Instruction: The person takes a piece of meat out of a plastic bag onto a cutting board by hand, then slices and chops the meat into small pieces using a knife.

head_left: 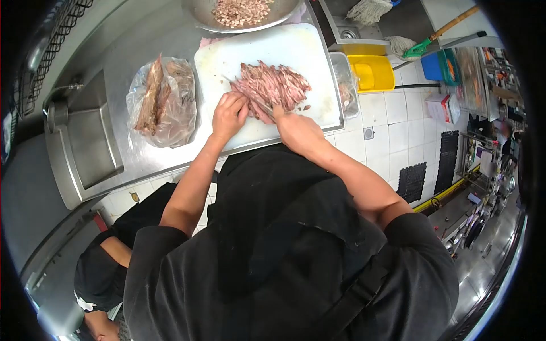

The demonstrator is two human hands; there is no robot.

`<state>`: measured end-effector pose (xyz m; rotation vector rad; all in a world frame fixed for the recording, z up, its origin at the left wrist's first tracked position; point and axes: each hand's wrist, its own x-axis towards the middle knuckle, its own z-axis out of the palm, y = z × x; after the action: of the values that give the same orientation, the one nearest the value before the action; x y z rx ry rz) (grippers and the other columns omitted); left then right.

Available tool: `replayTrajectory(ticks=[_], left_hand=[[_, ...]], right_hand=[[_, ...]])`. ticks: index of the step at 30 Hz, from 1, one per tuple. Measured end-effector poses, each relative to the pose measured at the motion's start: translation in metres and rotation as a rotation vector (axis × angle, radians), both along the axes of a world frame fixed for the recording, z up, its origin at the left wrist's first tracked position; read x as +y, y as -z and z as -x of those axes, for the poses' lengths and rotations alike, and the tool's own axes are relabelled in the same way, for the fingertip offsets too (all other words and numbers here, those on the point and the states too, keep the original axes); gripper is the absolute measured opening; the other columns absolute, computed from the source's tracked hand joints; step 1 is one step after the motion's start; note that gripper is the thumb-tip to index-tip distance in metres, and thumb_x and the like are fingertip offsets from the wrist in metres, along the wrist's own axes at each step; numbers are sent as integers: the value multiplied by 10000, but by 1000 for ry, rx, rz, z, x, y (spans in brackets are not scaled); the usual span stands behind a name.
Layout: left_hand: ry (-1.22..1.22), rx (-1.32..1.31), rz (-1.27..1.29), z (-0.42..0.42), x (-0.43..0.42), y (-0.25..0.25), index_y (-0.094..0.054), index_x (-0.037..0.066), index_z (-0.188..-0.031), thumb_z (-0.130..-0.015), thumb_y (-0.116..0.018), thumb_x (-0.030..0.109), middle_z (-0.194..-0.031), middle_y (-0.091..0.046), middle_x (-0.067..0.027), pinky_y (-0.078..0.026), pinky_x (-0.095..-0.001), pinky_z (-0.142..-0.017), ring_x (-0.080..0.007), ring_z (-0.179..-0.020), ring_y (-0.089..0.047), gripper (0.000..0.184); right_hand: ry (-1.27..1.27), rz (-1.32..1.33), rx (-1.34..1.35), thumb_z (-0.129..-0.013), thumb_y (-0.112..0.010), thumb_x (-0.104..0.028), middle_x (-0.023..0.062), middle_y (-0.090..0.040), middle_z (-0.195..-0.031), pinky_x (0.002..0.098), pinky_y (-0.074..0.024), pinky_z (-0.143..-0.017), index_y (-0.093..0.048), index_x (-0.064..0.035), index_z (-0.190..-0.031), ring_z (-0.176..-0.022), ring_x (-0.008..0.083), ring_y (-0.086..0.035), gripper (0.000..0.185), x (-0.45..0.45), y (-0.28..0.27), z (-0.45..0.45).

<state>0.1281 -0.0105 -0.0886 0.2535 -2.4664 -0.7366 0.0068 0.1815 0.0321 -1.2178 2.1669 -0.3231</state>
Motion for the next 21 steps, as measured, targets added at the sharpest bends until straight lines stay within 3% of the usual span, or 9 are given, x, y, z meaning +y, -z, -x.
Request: replayTrajectory(ticks=[4, 8, 21], left_hand=[[-9, -33, 38, 0, 0, 2, -721, 22, -961, -787, -728, 25, -1017, -696, -106, -532, -392, -900, -308, -1014, -644, 174], [-1, -16, 35, 1, 0, 1, -715, 10, -956, -784, -738, 1, -1002, -688, -111, -531, -404, -874, -327, -1004, -641, 174], [54, 11, 43, -4, 6, -4, -706, 10, -973, -780, -730, 0, -1023, -681, -118, -519, -414, -904, -320, -992, -635, 194]], right_hand=[[14, -59, -38, -944, -431, -51, 310, -695, -888, 570, -539, -729, -485, 17, -1079, -849, 470, -703, 161, 1, 7, -7], [11, 48, -34, -957, -433, -70, 306, -695, -861, 570, -535, -720, -480, 11, -1050, -837, 478, -699, 132, -17, 42, -4], [-28, -41, -10, -920, -449, -29, 303, -707, -882, 563, -549, -735, -485, 36, -1114, -845, 457, -713, 208, 7, -11, -5]])
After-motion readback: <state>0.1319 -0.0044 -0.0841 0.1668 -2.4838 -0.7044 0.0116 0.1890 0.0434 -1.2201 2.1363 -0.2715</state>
